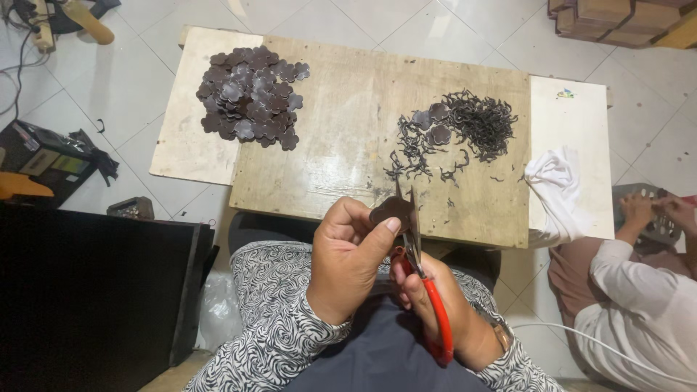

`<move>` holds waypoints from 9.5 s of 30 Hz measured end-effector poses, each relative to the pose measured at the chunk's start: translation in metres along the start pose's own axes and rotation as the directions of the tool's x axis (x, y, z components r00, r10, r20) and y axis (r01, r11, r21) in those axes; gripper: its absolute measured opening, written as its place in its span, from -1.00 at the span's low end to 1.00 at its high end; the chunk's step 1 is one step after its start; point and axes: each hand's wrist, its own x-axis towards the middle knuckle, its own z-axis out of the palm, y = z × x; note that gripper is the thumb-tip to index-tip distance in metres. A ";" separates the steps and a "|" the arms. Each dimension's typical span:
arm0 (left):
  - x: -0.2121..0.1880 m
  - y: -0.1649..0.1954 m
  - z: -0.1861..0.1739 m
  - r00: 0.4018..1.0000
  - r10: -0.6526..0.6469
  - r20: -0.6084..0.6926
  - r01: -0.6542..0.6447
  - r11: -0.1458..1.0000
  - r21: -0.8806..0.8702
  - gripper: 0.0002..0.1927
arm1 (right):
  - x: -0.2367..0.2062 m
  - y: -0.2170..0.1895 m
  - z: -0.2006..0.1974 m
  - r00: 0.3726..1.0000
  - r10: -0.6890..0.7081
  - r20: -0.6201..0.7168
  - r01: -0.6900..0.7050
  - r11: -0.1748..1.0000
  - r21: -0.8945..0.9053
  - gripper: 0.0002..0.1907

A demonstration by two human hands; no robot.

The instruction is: The person uses red-handled scissors to trim the edges of dark brown flower-shaped leather pieces. They hold each piece in the left hand and cut small offcuts with the right hand, placing finished pieces into a pile on the left and discarding trimmings to the right.

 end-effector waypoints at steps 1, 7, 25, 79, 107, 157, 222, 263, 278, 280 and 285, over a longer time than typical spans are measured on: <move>-0.001 0.000 -0.002 1.000 -0.011 0.011 0.012 1.000 -0.026 -0.87 | 0.000 -0.001 0.001 1.000 0.003 0.003 -0.003 1.000 0.004 -0.38; -0.009 -0.003 -0.009 0.997 0.063 -0.033 -0.061 0.997 0.056 -0.88 | -0.006 -0.004 0.008 0.999 0.033 0.017 -0.033 0.998 0.045 -0.39; -0.020 0.011 -0.012 0.999 0.016 -0.047 -0.010 0.991 0.132 -0.88 | -0.009 -0.021 0.009 0.994 0.008 0.112 0.002 0.995 -0.095 -0.33; -0.027 0.015 -0.026 0.979 -0.181 0.094 0.171 0.980 0.100 -0.90 | -0.007 -0.007 0.015 0.976 -0.060 0.210 0.052 0.998 0.042 -0.21; -0.025 0.016 -0.029 0.991 -0.134 0.007 0.132 0.984 0.118 -0.90 | 0.001 0.001 0.022 0.980 -0.056 0.190 0.062 0.998 -0.026 -0.19; -0.022 0.010 -0.044 0.998 -0.031 -0.045 0.039 0.980 0.196 -0.93 | -0.003 0.018 0.020 0.997 0.058 0.056 -0.061 0.997 0.051 -0.46; -0.008 0.002 -0.044 0.994 0.041 -0.098 -0.021 0.980 0.199 -0.84 | 0.010 0.019 0.025 0.994 -0.021 0.106 0.034 0.992 -0.122 -0.35; -0.007 0.006 -0.041 0.997 0.023 -0.069 -0.007 0.976 0.219 -0.72 | 0.013 0.021 0.024 0.992 -0.034 0.124 0.050 0.990 -0.129 -0.30; -0.007 0.013 -0.038 0.996 0.041 -0.080 -0.013 0.945 0.327 -0.66 | 0.018 0.027 0.023 0.995 -0.016 0.101 0.031 0.988 -0.153 -0.29; -0.008 0.013 -0.038 0.996 0.036 -0.085 -0.007 0.949 0.315 -0.66 | 0.019 0.027 0.024 0.995 -0.015 0.094 0.029 0.988 -0.155 -0.28; -0.008 0.011 -0.039 0.995 0.043 -0.085 -0.016 0.953 0.303 -0.66 | 0.020 0.025 0.025 0.996 -0.008 0.092 0.022 0.988 -0.153 -0.29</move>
